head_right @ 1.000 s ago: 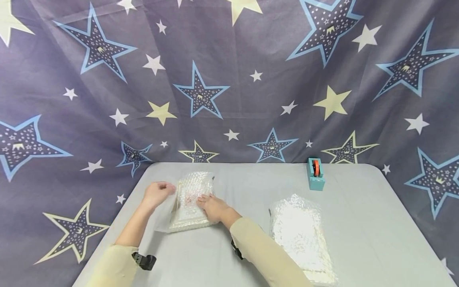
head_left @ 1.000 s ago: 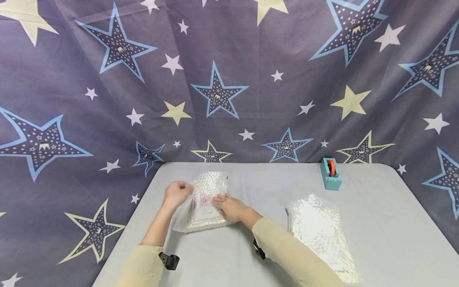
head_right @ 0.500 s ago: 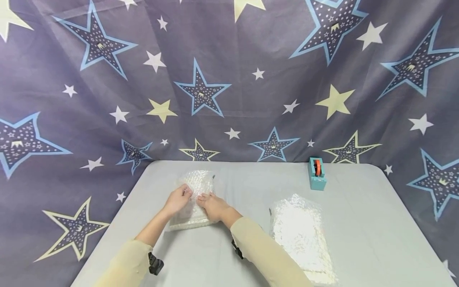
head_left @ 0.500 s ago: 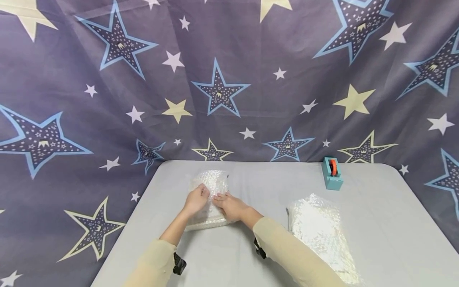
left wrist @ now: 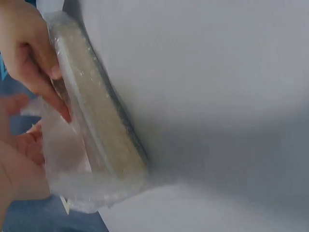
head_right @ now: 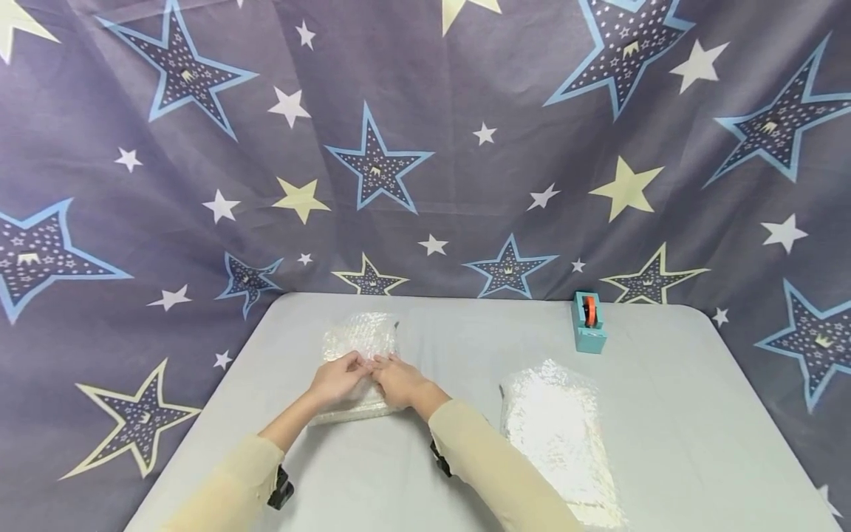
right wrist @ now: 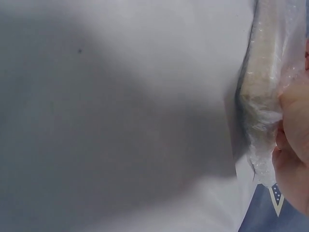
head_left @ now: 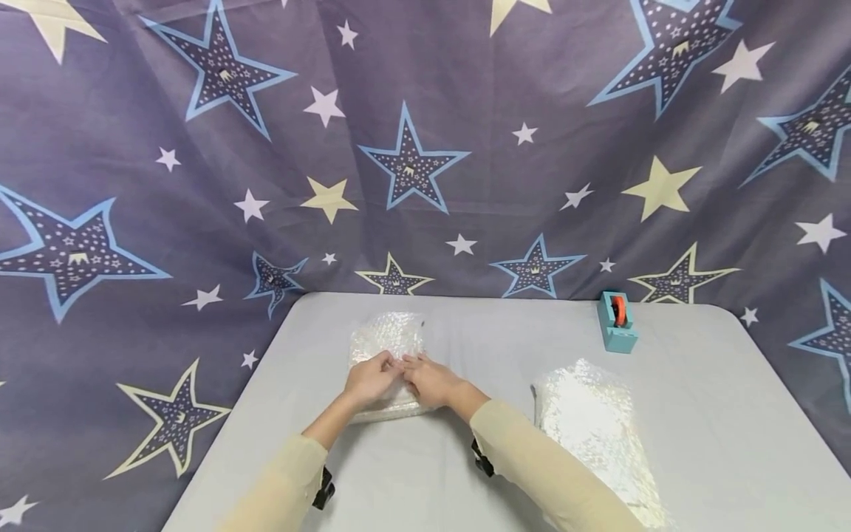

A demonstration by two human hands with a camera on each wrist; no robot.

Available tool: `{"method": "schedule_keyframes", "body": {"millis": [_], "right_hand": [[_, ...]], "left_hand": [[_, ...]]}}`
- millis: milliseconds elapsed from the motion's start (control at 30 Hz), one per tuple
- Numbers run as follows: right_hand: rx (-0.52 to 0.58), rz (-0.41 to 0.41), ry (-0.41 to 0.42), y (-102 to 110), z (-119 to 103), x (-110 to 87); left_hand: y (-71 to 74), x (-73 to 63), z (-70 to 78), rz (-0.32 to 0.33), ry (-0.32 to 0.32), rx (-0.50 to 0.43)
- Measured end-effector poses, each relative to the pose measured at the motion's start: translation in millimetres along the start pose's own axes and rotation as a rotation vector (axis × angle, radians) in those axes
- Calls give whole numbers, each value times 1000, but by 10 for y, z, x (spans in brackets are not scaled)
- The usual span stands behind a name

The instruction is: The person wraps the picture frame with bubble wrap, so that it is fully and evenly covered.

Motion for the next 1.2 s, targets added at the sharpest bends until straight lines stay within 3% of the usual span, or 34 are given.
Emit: {"method": "schedule_keyframes", "body": {"millis": [200, 300, 433, 533, 633, 767, 900, 1067, 1200], "right_hand": [[11, -22, -48, -34, 30, 8], [24, -18, -48, -61, 34, -6], [39, -8, -35, -79, 25, -25], [51, -1, -39, -77, 38, -29], [70, 13, -36, -50, 58, -26], [130, 96, 3, 57, 57, -53], [174, 247, 33, 206, 35, -107], [176, 421, 6, 348, 3, -222], [144, 499, -6, 421, -49, -305]], "left_hand": [[-29, -8, -148, -120, 1, -105], [-54, -17, -196, -156, -13, -108], [-61, -31, -163, -128, -92, 50], [-47, -39, -90, -63, -183, 210], [-23, -65, -27, -3, -255, 301], [-6, -96, -9, 24, -297, 332], [36, -77, -30, 40, -312, 342], [24, -47, -50, 55, -333, 389], [9, -50, -45, 70, -339, 420]]}}
Point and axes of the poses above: each hand's wrist, its own x-axis towards the middle knuckle, its own y-axis out of the back of the hand, z = x × y, the point moved 8 cm from there along x, towards the middle knuckle, and after that the axes turned 2 degrees about x, right-handed, at the moved point
